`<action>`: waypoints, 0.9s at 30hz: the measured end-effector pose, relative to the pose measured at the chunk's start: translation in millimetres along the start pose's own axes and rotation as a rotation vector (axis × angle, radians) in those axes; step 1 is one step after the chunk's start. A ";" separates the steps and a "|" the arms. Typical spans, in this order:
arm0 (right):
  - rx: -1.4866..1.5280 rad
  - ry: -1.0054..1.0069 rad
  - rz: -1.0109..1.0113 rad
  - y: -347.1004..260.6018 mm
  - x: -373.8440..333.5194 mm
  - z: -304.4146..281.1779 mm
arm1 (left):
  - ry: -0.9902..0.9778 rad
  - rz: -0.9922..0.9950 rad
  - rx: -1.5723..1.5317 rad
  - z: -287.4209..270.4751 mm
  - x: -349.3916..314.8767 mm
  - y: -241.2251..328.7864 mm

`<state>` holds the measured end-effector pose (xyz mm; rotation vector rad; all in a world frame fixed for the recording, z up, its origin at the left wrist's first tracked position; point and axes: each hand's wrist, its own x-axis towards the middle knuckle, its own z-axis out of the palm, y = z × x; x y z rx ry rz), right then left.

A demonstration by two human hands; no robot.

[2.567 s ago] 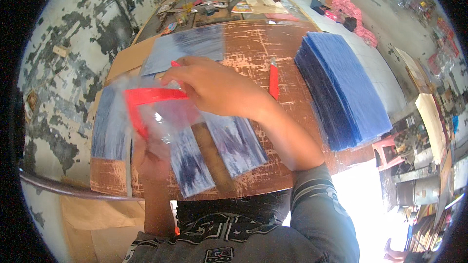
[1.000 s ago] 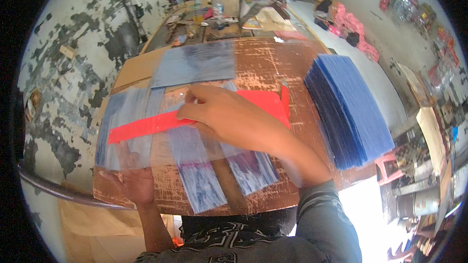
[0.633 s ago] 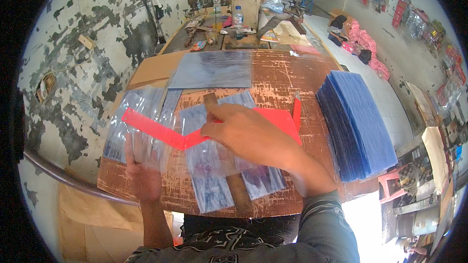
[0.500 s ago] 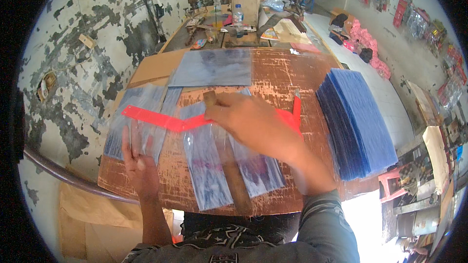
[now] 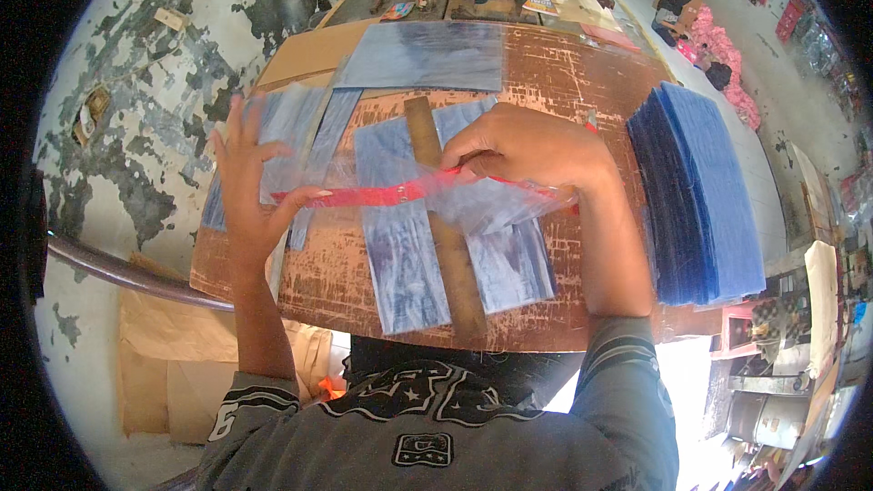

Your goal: The person removes a red plastic scoop from a clear plastic bag, inspects it, and places it back into the bag. They then use a red utility knife to cut a stack of blue plastic sheets on the table.

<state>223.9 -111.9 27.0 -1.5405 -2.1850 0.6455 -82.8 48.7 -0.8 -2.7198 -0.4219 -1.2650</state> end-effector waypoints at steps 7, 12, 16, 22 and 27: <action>-0.062 -0.001 -0.009 28.8 2.8 4.0 | -0.040 -0.371 -0.297 18.2 -43.6 -7.7; -0.023 0.025 0.339 35.2 -7.6 -9.0 | -0.025 -0.430 -0.261 25.2 -64.4 -14.6; -0.009 0.088 0.286 29.6 -21.2 -19.1 | -0.031 -0.415 -0.298 24.0 -67.9 -15.8; 0.096 0.017 0.433 41.7 -46.2 -31.5 | -0.035 -0.312 -0.285 23.4 -72.7 -34.6; 0.181 0.152 0.501 59.2 -77.5 -15.7 | -0.153 -0.644 -0.434 17.4 -94.3 -52.2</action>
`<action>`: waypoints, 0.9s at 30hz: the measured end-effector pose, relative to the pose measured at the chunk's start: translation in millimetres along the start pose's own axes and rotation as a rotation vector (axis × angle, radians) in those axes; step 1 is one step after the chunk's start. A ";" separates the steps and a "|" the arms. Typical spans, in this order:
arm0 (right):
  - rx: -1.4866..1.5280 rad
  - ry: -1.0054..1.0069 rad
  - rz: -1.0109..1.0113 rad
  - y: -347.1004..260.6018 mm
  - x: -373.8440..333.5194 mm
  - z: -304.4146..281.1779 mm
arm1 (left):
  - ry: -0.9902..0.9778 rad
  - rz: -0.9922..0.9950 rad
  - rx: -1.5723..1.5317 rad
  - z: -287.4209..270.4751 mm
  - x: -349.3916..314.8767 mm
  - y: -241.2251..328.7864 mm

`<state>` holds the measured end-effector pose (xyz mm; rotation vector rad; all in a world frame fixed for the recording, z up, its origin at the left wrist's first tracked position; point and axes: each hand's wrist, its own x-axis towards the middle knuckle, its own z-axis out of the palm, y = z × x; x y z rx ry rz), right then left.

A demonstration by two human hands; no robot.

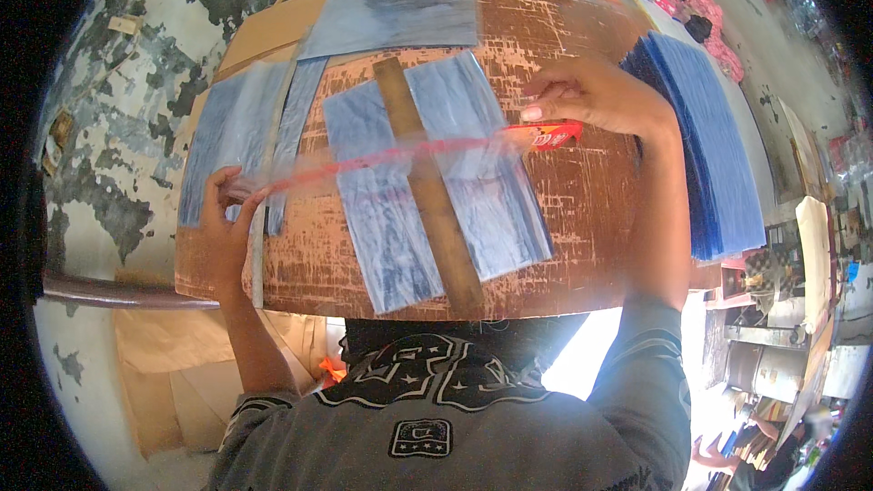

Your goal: The person removes a red plastic scoop from a clear plastic bag, inspects it, and places it back into the bag. They then use a red utility knife to cut a stack of blue plastic sheets on the table.

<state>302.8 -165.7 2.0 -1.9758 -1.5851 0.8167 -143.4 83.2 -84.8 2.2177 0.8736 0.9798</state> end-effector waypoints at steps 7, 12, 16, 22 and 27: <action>0.406 -0.213 -0.108 48.6 -40.4 22.7 | -0.122 -0.119 -0.263 6.5 -4.2 -19.9; 0.432 -0.275 -0.039 40.2 -56.2 47.0 | -0.142 -0.111 -0.268 6.0 -5.5 -19.1; 0.383 -0.067 -0.025 26.1 -63.1 52.9 | -0.160 -0.151 -0.310 6.3 -2.2 -25.7; 0.500 0.336 -0.141 56.5 -43.4 54.8 | -0.124 -0.222 -0.360 13.9 2.9 -25.6; 0.469 0.302 -0.099 66.6 -10.1 70.1 | -0.154 -0.264 -0.374 23.0 -0.2 -21.5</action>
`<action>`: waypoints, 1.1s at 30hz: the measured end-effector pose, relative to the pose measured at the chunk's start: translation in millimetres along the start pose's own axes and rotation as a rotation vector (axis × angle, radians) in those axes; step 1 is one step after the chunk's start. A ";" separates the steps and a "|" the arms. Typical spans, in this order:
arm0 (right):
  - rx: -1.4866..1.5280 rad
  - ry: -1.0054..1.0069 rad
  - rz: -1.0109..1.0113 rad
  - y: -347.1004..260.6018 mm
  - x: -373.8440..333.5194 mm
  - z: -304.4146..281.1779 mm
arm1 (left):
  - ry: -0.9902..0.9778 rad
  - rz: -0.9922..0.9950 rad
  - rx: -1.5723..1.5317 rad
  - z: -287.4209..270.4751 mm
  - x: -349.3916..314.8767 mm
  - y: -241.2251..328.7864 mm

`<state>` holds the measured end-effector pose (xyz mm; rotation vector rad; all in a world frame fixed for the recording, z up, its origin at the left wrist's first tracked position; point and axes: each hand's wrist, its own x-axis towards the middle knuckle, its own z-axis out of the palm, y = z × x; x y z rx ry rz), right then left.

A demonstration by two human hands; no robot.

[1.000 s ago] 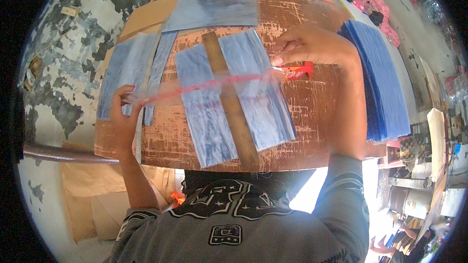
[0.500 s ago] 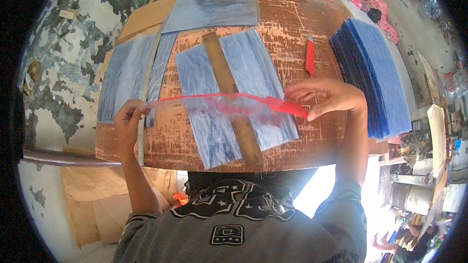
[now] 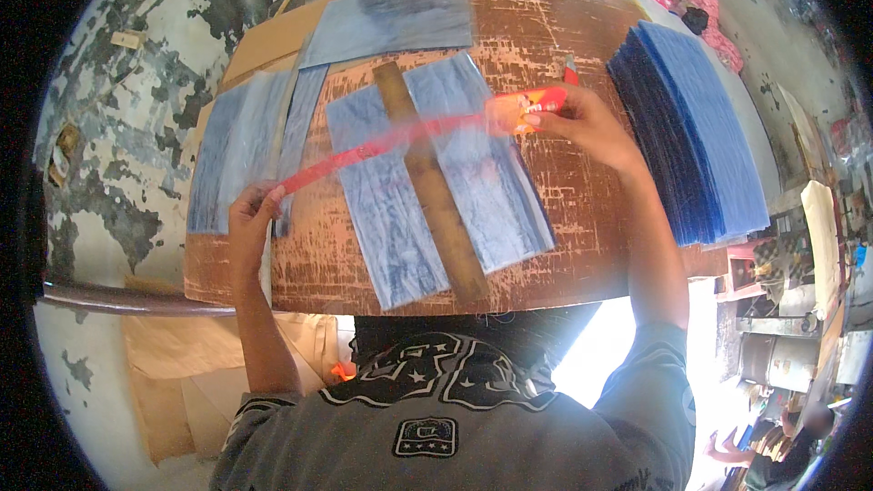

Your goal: The person removes a red plastic scoop from a clear plastic bag, inspects it, and places it back into the bag. They then use a red utility knife to cut a stack of blue plastic sheets on the table.

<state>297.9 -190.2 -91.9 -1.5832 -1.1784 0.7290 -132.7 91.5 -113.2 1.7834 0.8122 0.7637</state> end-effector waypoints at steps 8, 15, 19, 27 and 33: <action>0.116 0.224 -0.147 3.7 40.4 9.9 | -0.010 -0.050 -0.042 -1.5 25.9 -4.3; 0.139 0.402 0.053 33.7 63.2 23.4 | -0.156 -0.133 0.029 -13.5 66.1 1.4; 0.300 0.402 0.140 15.2 69.7 39.3 | -0.258 -0.165 0.358 -38.6 89.7 -6.2; 0.352 0.337 0.030 27.5 82.6 43.9 | -0.116 0.422 0.442 27.4 131.8 2.0; 0.424 0.341 -0.053 32.0 79.9 69.0 | -0.213 0.700 0.348 117.3 159.8 6.1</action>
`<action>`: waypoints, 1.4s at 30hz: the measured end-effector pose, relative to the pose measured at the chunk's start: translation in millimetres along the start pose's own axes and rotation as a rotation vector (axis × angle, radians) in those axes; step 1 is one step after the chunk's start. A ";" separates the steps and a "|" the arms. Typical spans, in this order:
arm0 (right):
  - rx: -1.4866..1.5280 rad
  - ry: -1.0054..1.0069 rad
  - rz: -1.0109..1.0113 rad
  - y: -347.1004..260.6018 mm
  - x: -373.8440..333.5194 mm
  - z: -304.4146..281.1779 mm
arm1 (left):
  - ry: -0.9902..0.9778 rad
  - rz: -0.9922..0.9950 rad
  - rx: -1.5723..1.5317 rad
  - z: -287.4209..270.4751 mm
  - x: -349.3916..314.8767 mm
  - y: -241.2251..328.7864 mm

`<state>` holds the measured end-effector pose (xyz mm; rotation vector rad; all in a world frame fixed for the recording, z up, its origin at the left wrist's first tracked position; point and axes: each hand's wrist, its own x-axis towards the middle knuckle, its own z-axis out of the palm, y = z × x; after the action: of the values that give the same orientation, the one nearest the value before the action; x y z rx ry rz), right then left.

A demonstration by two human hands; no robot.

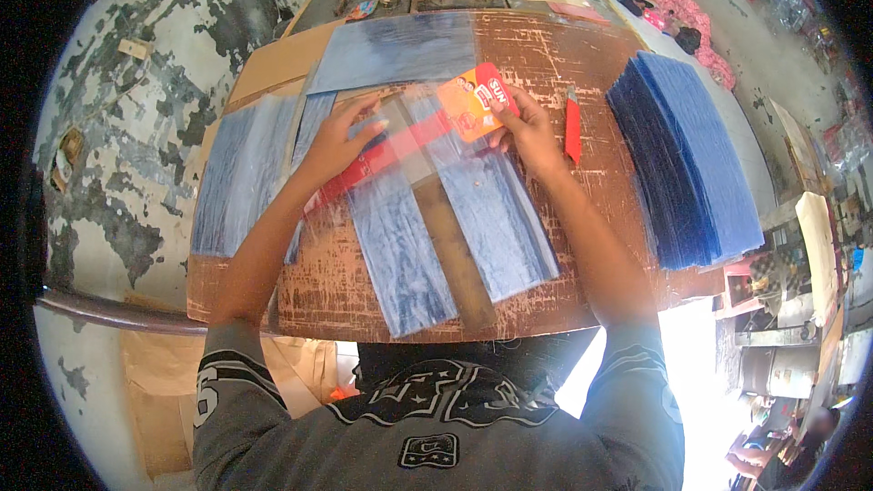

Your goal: The person removes a red plastic scoop from a clear plastic bag, inspects it, and places it back into the bag. They then use a red utility knife to cut a stack of blue plastic sheets on the table.

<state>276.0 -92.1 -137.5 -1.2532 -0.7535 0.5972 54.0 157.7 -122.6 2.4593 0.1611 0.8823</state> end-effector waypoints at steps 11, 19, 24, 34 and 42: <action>-0.032 0.144 -0.051 22.4 -3.0 -7.7 | 0.139 -0.078 -0.142 34.8 6.1 6.1; -0.021 0.132 -0.059 23.4 -3.4 -6.2 | 0.110 -0.173 -0.230 39.4 1.3 -1.3; -0.021 0.103 -0.039 24.7 -1.1 -9.2 | 0.107 -0.200 -0.320 42.7 1.0 -4.2; -0.042 0.123 -0.044 19.6 -4.8 -6.1 | -0.066 -0.309 -0.377 40.3 -0.3 -8.1; -0.018 0.134 -0.037 19.3 -6.3 -5.6 | -0.084 -0.302 -0.410 40.9 -2.1 -9.5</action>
<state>276.4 -96.1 -158.2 -1.2801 -0.6696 0.4723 78.4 147.7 -155.4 2.0196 0.2824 0.6093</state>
